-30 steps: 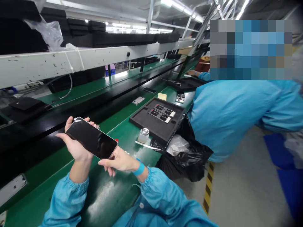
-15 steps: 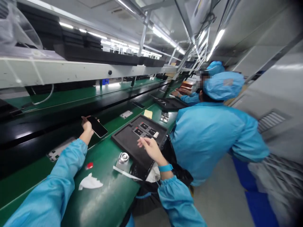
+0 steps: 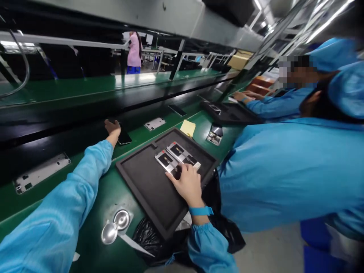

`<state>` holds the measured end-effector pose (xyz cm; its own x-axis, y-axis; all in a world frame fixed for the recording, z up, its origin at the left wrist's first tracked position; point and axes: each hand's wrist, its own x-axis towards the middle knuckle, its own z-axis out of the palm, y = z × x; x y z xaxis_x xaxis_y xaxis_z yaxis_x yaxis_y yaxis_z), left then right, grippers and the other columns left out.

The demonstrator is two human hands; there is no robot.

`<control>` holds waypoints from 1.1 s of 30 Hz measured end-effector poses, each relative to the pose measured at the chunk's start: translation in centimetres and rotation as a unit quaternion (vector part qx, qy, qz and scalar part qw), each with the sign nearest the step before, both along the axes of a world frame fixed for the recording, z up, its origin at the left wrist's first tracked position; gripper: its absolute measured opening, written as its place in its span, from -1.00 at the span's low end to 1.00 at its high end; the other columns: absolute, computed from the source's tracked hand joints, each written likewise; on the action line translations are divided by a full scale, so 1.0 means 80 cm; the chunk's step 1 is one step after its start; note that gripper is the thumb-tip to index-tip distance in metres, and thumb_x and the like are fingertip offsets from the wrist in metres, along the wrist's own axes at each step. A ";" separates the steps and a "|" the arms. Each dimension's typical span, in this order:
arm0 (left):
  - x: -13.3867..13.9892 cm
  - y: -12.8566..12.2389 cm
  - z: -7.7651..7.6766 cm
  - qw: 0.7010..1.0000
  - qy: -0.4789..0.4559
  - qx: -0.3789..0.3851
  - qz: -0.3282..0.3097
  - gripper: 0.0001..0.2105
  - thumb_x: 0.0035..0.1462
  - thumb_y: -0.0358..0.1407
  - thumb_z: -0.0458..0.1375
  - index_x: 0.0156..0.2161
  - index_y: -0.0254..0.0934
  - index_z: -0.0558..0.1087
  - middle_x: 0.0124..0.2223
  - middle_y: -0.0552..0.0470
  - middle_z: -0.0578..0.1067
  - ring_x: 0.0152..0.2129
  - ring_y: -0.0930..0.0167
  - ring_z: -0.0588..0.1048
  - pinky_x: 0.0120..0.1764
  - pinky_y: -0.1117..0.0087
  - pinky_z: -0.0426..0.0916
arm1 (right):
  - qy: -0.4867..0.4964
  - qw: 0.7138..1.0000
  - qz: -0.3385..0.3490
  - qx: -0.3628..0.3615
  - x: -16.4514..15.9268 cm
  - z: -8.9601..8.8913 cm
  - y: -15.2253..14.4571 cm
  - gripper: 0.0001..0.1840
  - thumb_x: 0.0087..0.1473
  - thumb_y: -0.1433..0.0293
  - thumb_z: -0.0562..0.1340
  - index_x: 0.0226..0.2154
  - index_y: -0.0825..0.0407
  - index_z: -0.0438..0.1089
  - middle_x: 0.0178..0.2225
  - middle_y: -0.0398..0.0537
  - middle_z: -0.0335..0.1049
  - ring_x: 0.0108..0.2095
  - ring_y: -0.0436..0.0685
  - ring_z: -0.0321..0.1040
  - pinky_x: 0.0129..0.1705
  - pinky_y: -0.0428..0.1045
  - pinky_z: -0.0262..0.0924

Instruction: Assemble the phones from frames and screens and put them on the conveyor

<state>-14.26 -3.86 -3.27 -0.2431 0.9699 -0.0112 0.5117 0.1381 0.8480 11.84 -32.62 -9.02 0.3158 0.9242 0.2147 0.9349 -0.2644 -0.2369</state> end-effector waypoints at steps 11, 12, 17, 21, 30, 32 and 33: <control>0.175 0.055 -0.036 0.941 0.204 -0.021 -0.269 0.19 0.04 0.10 0.49 0.62 -0.21 0.01 0.61 -0.45 0.04 0.54 -0.34 -0.09 0.44 -0.43 -0.27 | 0.025 0.997 0.001 0.071 0.005 -0.001 -0.014 -0.23 0.21 -0.28 0.27 0.04 0.06 0.35 -0.03 0.25 0.51 0.00 0.47 0.42 -0.05 0.22 0.27; 0.183 0.055 -0.040 0.933 0.214 -0.014 -0.288 0.15 0.08 0.07 0.47 0.62 -0.19 0.01 0.59 -0.45 0.08 0.54 -0.34 -0.09 0.41 -0.50 -0.33 | 0.031 0.996 0.007 0.078 0.006 -0.001 -0.015 -0.21 0.22 -0.29 0.25 0.07 0.07 0.35 -0.01 0.26 0.51 0.00 0.47 0.43 -0.05 0.23 0.28; 0.180 0.050 -0.033 0.911 0.236 0.036 -0.335 -0.13 0.20 -0.08 0.37 0.54 -0.23 0.22 0.46 -0.46 0.33 0.47 -0.23 0.12 0.41 -0.48 -0.13 | 0.045 0.994 0.031 0.091 0.009 -0.004 -0.018 -0.15 0.29 -0.25 0.23 0.27 0.08 0.32 0.03 0.28 0.55 -0.01 0.46 0.48 -0.02 0.24 0.32; 0.132 0.045 0.017 0.910 0.207 0.100 -0.346 -0.08 0.06 -0.16 0.45 0.50 -0.25 0.30 0.41 -0.38 0.39 0.40 -0.17 0.27 0.42 -0.19 0.14 | 0.065 0.992 0.037 0.097 0.010 -0.005 -0.016 -0.23 0.29 -0.17 0.27 0.26 0.07 0.39 -0.02 0.24 0.57 -0.04 0.44 0.53 -0.05 0.21 0.37; -0.092 -0.096 0.117 0.933 -0.182 0.223 -0.216 -0.23 0.09 0.04 0.46 0.33 -0.14 0.37 -0.01 -0.13 0.59 -0.01 0.09 0.62 0.10 0.01 0.52 | 0.148 0.980 -0.092 0.094 -0.018 0.037 -0.006 -0.59 0.17 -0.02 0.39 -0.39 -0.05 0.42 -0.54 -0.03 0.43 -0.40 0.30 0.44 -0.31 0.05 0.15; -0.141 -0.166 0.130 0.897 -0.363 0.187 -0.172 -0.43 0.18 0.07 0.41 0.20 -0.08 0.43 -0.03 -0.06 0.59 -0.02 0.14 0.63 0.01 0.05 0.58 | 0.162 0.975 -0.083 0.124 -0.032 0.063 -0.013 -0.49 0.20 -0.10 0.33 -0.48 -0.08 0.30 -0.60 -0.12 0.31 -0.46 0.23 0.34 -0.34 0.03 0.10; -0.163 -0.203 0.137 0.876 -0.431 0.156 -0.151 -0.54 0.27 0.08 0.34 0.14 -0.08 0.45 -0.07 -0.04 0.60 -0.04 0.17 0.65 -0.02 0.07 0.60 | 0.172 0.972 -0.074 0.142 -0.042 0.078 -0.020 -0.44 0.23 -0.15 0.27 -0.51 -0.09 0.25 -0.61 -0.14 0.28 -0.47 0.20 0.30 -0.34 0.02 0.10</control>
<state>-27.27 -20.10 7.70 -0.0065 0.9772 0.2124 -0.3649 -0.2001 0.9093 8.50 -34.22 -2.79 0.5397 0.7818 0.3123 0.7439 -0.2691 -0.6117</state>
